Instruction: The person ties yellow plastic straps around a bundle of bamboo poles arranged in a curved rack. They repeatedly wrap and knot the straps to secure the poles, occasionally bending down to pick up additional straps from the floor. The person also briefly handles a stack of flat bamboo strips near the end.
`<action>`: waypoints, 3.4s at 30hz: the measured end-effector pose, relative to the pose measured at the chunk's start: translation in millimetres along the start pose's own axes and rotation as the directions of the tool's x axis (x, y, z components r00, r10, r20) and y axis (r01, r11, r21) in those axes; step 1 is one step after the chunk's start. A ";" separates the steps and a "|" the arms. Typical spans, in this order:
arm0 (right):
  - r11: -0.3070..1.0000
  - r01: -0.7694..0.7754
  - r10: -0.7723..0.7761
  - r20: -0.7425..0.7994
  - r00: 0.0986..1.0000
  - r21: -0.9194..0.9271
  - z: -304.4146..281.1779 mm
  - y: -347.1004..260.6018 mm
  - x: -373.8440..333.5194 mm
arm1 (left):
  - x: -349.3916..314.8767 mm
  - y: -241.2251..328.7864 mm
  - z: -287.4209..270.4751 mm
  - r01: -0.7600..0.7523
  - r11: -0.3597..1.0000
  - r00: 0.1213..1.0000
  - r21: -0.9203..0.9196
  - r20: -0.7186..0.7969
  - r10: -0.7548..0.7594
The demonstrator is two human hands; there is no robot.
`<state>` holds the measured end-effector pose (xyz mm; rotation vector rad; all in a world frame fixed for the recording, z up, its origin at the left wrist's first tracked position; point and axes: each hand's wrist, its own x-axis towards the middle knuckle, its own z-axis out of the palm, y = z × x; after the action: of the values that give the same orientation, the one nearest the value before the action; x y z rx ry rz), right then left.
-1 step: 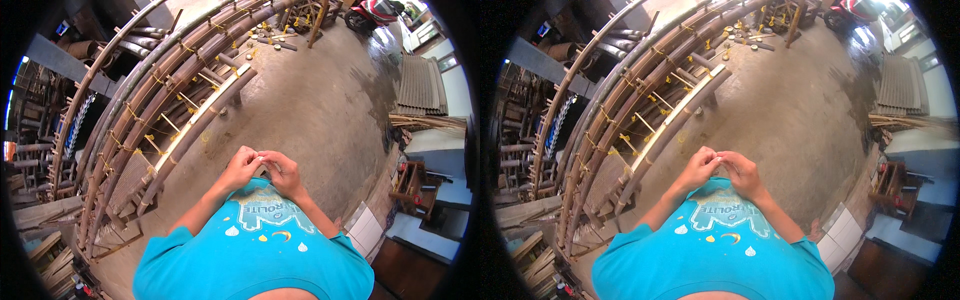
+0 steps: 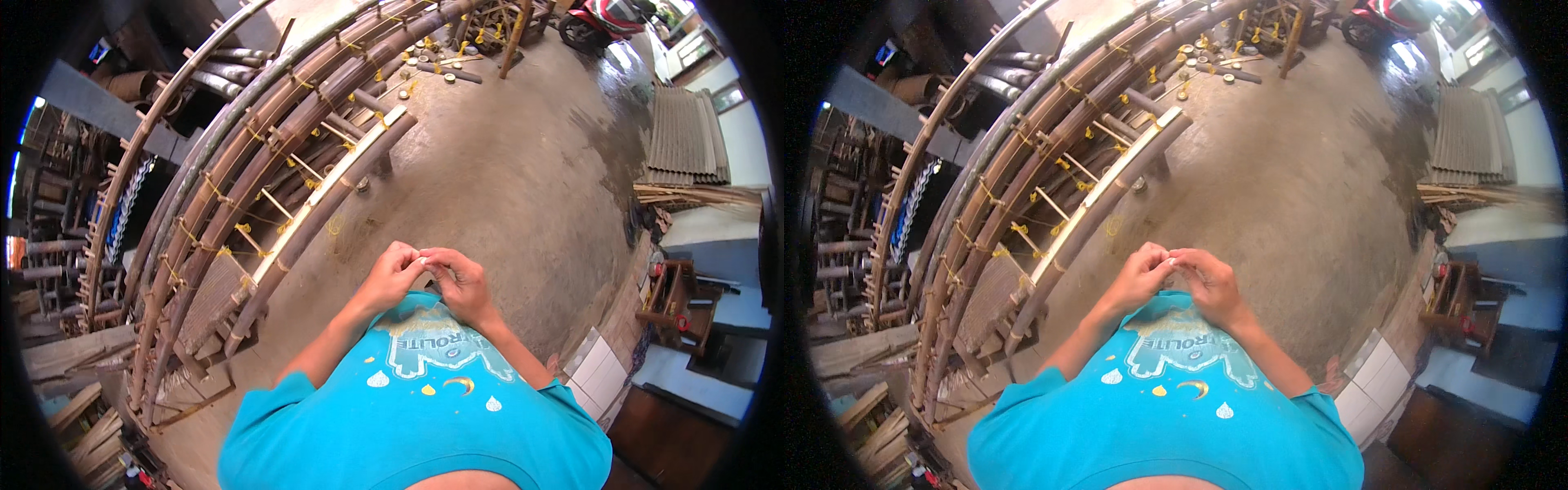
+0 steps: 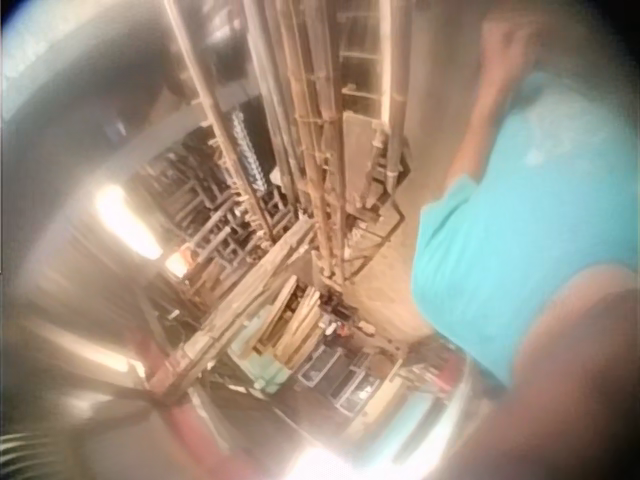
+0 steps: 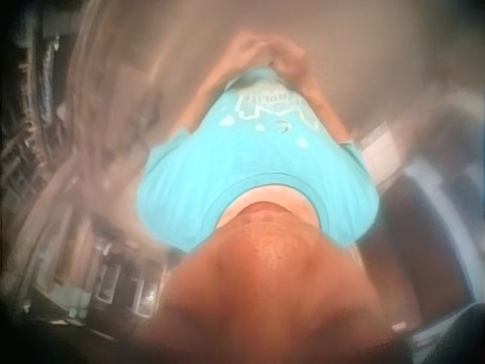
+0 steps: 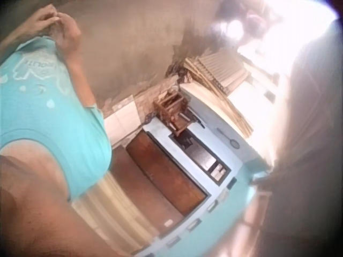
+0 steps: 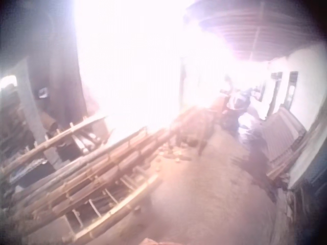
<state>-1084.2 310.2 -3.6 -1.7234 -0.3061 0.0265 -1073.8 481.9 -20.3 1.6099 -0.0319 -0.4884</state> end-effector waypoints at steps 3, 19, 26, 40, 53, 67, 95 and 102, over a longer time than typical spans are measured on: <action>0.958 -0.182 0.196 -0.039 0.980 0.223 2.9 -1.2 -1.3 | 0.1 3.4 -0.1 -0.094 0.996 0.996 0.011 -0.009 0.094; 0.817 -0.359 0.426 -0.051 0.903 0.452 -13.4 20.8 2.4 | 12.4 10.1 16.0 -0.242 0.958 0.960 0.152 -0.103 0.259; 0.968 -0.207 0.186 -0.148 0.972 -0.145 -14.6 -6.0 2.0 | 10.9 6.5 17.4 -0.171 0.968 0.972 0.182 -0.127 0.196; 0.947 -0.260 0.248 0.084 0.965 0.188 -19.0 1.0 6.3 | 16.7 1.7 20.2 -0.270 0.956 0.948 0.116 -0.140 0.284; 0.321 -0.586 0.244 0.533 0.810 0.744 -34.8 -1.3 15.0 | 3.5 39.1 23.4 -0.451 0.821 0.834 0.350 -0.164 0.527; 0.123 -0.560 0.301 0.507 0.808 0.819 -30.4 -11.5 20.1 | 2.1 57.4 20.0 -0.564 0.724 0.744 0.396 -0.137 0.654; 0.791 -0.263 0.394 -0.131 0.909 0.552 -129.9 9.2 -26.8 | 85.4 48.6 123.4 -0.232 0.955 0.973 -0.185 -0.052 0.226; 0.889 -0.293 0.360 -0.142 0.922 0.353 -171.9 16.0 -47.8 | 126.2 45.2 146.1 -0.195 0.870 0.979 -0.453 -0.138 0.148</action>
<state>-1094.7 131.5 4.1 -1.4147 0.1425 0.1403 -995.2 300.0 -16.3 1.1414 0.0166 -0.2500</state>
